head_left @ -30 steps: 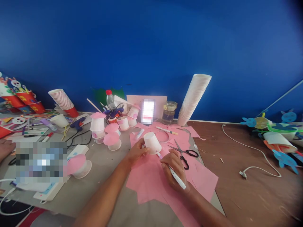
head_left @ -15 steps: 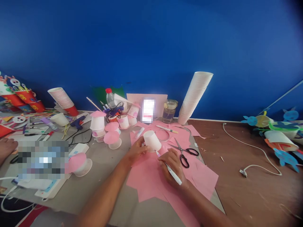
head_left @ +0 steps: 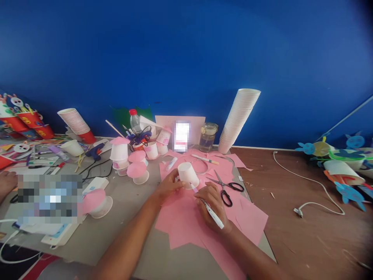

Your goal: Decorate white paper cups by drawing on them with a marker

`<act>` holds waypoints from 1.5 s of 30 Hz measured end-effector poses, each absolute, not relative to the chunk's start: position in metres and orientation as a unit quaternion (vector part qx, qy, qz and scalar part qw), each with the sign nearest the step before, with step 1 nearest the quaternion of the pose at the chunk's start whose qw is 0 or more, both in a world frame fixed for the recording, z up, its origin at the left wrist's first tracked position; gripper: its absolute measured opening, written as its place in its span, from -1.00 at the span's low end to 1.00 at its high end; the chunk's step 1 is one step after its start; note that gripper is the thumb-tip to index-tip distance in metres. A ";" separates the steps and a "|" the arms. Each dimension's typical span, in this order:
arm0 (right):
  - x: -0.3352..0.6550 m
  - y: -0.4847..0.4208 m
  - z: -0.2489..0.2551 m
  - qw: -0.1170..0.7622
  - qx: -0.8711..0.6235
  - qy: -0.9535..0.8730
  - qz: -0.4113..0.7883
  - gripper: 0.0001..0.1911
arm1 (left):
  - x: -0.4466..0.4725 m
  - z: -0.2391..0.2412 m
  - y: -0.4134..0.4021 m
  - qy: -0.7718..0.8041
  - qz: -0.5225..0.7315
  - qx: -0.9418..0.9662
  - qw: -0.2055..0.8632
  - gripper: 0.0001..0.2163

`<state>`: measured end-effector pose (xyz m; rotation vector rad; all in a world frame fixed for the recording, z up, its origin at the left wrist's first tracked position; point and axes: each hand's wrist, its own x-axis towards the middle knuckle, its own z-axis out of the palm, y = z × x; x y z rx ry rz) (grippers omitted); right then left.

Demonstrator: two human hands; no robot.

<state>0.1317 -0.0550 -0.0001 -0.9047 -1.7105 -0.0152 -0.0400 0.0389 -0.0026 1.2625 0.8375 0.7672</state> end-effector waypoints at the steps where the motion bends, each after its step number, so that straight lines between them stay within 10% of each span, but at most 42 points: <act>1: 0.132 -0.055 -0.001 0.567 -0.387 -0.727 -0.010 -0.77 | -0.040 -0.003 0.039 0.366 0.338 0.558 0.664 -0.50; 45: 0.135 -0.058 0.002 0.574 -0.400 -0.714 -0.024 -0.75 | -0.039 0.002 0.038 0.376 0.350 0.546 0.662 -0.46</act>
